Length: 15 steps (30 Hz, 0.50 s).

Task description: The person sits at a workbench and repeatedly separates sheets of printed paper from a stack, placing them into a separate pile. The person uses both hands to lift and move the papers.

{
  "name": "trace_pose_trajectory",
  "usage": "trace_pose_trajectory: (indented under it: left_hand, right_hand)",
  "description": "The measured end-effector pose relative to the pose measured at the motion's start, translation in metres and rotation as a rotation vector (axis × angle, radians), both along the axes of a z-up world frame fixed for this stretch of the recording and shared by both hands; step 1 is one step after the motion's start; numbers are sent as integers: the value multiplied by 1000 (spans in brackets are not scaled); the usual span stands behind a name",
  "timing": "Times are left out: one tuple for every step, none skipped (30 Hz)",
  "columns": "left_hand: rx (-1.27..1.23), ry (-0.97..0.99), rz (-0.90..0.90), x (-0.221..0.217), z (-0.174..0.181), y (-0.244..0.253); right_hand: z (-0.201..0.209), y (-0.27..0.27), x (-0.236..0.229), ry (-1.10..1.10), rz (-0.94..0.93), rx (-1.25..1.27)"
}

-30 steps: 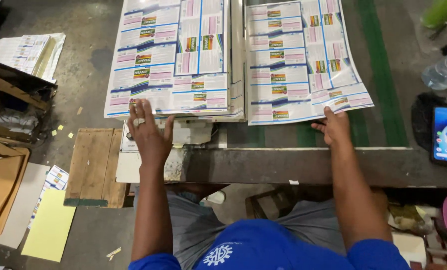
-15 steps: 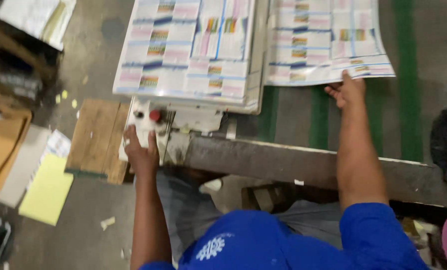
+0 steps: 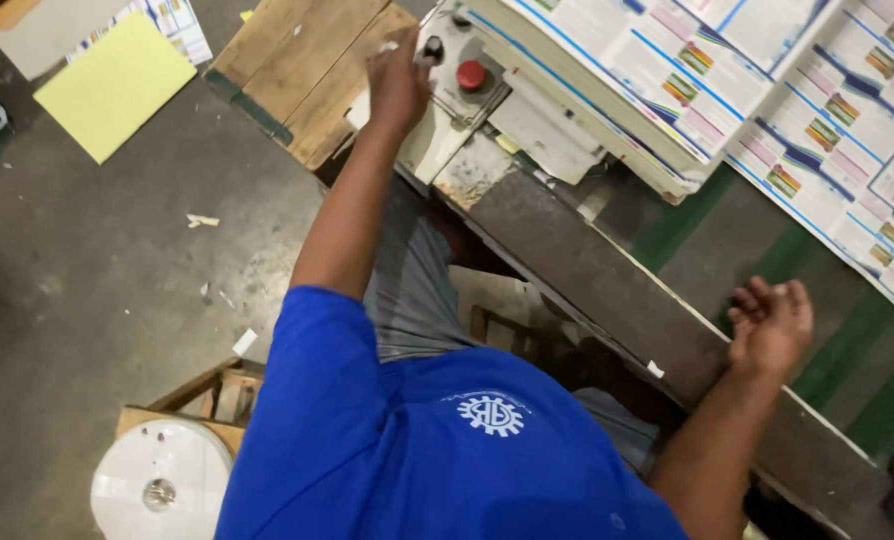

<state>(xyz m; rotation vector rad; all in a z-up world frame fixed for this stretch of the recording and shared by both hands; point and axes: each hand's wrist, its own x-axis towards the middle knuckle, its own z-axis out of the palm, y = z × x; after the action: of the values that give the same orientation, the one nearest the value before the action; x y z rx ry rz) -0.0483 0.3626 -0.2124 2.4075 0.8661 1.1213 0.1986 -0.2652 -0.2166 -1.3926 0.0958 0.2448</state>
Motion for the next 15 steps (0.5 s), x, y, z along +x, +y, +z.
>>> trace_pose_trajectory:
  left_hand:
    - [-45,14,-33,5,1,2]
    - [-90,25,-70,11,2,4]
    - [-98,19,-62,12,2,5]
    - [-100,0,-82,13,2,6]
    - [-103,-18,-101,15,1,6]
    - [-111,-21,-96,14,9,4]
    - [-124,-2,-100,13,16,1]
    - [-135,21,-103,10,23,-1]
    - [-141,22,-97,9,21,-1]
    - [-150,19,-103,10,20,-1]
    - [-159,17,-108,11,19,0]
    - [-162,14,-106,11,20,-1]
    - [-146,-16,-117,10,20,-1]
    - [-130,-44,-129,9,20,-2]
    - [-132,-46,-127,10,19,-2]
  right_hand:
    - [2,11,-14,-21,48,-25]
    - [4,20,-28,-44,93,-50]
    - [9,32,-40,-49,101,-59]
    - [14,43,-52,-67,139,-94]
    - [18,55,-64,-86,176,-128]
    - [21,65,-68,-87,181,-137]
    - [23,76,-73,-123,222,-192]
    - [23,87,-79,-157,264,-245]
    - [24,101,-81,-155,270,-251]
    - [26,115,-82,-179,330,-289]
    - [29,129,-84,-203,389,-327]
    - [28,142,-85,-206,392,-330]
    - [27,155,-86,-217,455,-333]
    - [26,168,-87,-226,518,-337]
    - [28,179,-92,-228,521,-340]
